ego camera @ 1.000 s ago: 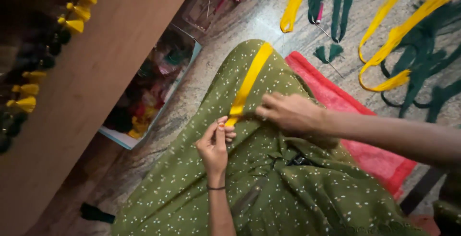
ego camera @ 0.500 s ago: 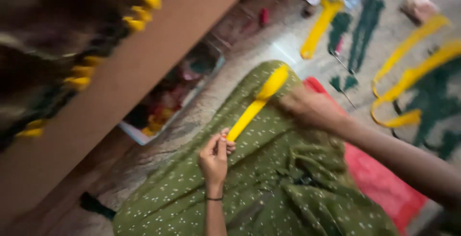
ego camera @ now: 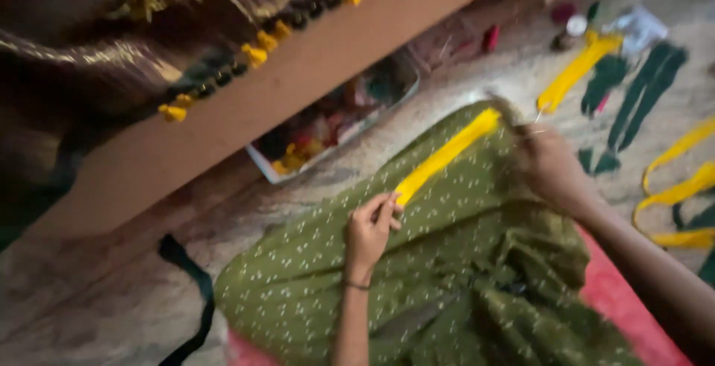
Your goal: Tying decorative yellow tassels to the border of a sari using thread and a needle.
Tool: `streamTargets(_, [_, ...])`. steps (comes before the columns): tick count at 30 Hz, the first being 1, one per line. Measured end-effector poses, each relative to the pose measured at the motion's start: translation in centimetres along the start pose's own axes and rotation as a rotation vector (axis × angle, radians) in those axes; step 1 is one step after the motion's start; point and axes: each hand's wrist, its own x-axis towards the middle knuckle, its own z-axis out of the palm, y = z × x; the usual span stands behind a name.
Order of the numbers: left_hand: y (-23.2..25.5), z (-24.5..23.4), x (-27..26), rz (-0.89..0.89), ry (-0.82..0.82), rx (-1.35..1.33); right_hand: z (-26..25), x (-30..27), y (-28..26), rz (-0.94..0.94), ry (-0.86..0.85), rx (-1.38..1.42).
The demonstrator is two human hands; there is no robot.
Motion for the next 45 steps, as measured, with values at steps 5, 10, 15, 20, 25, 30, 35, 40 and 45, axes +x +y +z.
streamTargets(5, [-0.2,-0.4,-0.8,-0.035,0.083,-0.239,1.1,-5.9,-9.5,-0.486,-0.369,0.172])
streamTargets(10, [-3.5,-0.8,-1.0,-0.06,0.037,-0.271,-2.6,-3.0,-6.9,-0.837,-0.475,-0.78])
streamTargets(15, [-2.3,0.7,-0.3,0.0,-0.049,-0.249,-0.9,-0.5,0.1,-0.202,-0.148,0.013])
streamTargets(20, [-0.3,0.2,-0.6,-0.007,0.039,-0.038,0.1,-0.6,-2.3,0.102,-0.045,0.322])
streamTargets(25, [0.9,0.0,-0.6,0.029,0.045,0.089,1.1,-4.0,-5.3,-0.771,-0.26,-0.453])
streamTargets(30, [1.9,0.1,-0.7,-0.062,0.254,0.27,-2.8,0.5,-1.8,-0.646,-0.588,-0.686])
streamTargets(35, [1.8,1.4,-0.5,0.109,0.31,0.666,0.2,-2.2,-2.8,-0.379,-0.178,0.115])
streamTargets(40, [-0.3,0.8,-0.5,0.193,0.341,0.926,-1.8,-0.1,-2.0,-0.692,-0.342,-0.445])
streamTargets(45, [-0.8,0.8,-0.6,0.28,0.336,0.971,-0.8,-1.1,-0.7,-0.115,-0.069,0.1])
